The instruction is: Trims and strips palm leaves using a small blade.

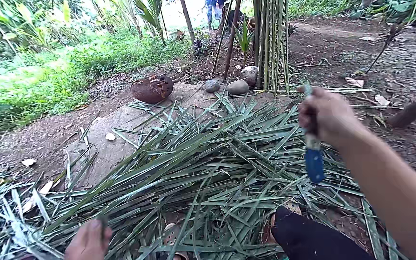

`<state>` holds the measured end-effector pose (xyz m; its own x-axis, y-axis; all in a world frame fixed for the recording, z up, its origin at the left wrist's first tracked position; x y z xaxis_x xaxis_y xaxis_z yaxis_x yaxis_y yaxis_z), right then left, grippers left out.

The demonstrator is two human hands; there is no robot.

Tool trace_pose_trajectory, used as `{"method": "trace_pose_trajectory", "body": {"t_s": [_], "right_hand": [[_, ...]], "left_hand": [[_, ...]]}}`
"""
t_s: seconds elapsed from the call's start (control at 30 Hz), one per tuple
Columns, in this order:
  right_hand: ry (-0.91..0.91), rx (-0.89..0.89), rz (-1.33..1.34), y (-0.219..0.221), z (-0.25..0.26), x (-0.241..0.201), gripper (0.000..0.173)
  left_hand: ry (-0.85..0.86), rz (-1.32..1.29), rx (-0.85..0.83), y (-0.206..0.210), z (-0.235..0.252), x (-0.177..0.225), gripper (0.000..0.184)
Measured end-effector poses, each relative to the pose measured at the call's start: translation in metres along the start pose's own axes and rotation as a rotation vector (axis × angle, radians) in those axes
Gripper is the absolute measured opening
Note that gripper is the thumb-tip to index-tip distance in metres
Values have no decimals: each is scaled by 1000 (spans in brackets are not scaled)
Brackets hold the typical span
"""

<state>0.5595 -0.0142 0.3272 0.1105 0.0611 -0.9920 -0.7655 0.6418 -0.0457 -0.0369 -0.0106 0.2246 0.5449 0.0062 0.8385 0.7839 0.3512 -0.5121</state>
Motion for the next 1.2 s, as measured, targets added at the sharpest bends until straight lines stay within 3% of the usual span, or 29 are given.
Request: {"method": "trace_pose_trajectory", "body": {"t_s": [0.17,0.23,0.3,0.43,0.67,0.8,0.93,1.2], "right_hand": [[134,-874,84,142,-150,31,55],[165,-1077,148,165,-196,39,58],[191,-1163,202,172,-219,45,57],[209,-1123,274,168,-225,49,46],[132,-988,362,154,-214,33,47],[90,-946,400,151,-211,27,47],[39,-662,437,117,-164,14,45],[-1,-346,423,59,-97,-4,45]], "left_hand": [[87,-372,-275,106,-34,123,22],[107,-448,-416,137,-61,141,21],[126,-514,-487,153,-82,146,20],[166,-556,-472,148,-104,152,17],[297,-540,-451,138,-109,164,16],[274,-568,-502,135,-109,166,18],[141,-636,-626,136,-116,155,22],[185,-467,-672,119,-96,131,22]]}}
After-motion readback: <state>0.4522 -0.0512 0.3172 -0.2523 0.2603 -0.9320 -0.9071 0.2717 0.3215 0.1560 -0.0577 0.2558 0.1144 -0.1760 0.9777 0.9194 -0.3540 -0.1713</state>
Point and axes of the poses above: each hand's wrist, its own z-axis towards the middle knuckle, its own y-axis out of the palm, x = y × z, the point moved 10 cm from there along z, towards the middle knuckle, and after that the axes turned 7 degrees about x, right-handed, at the moved point
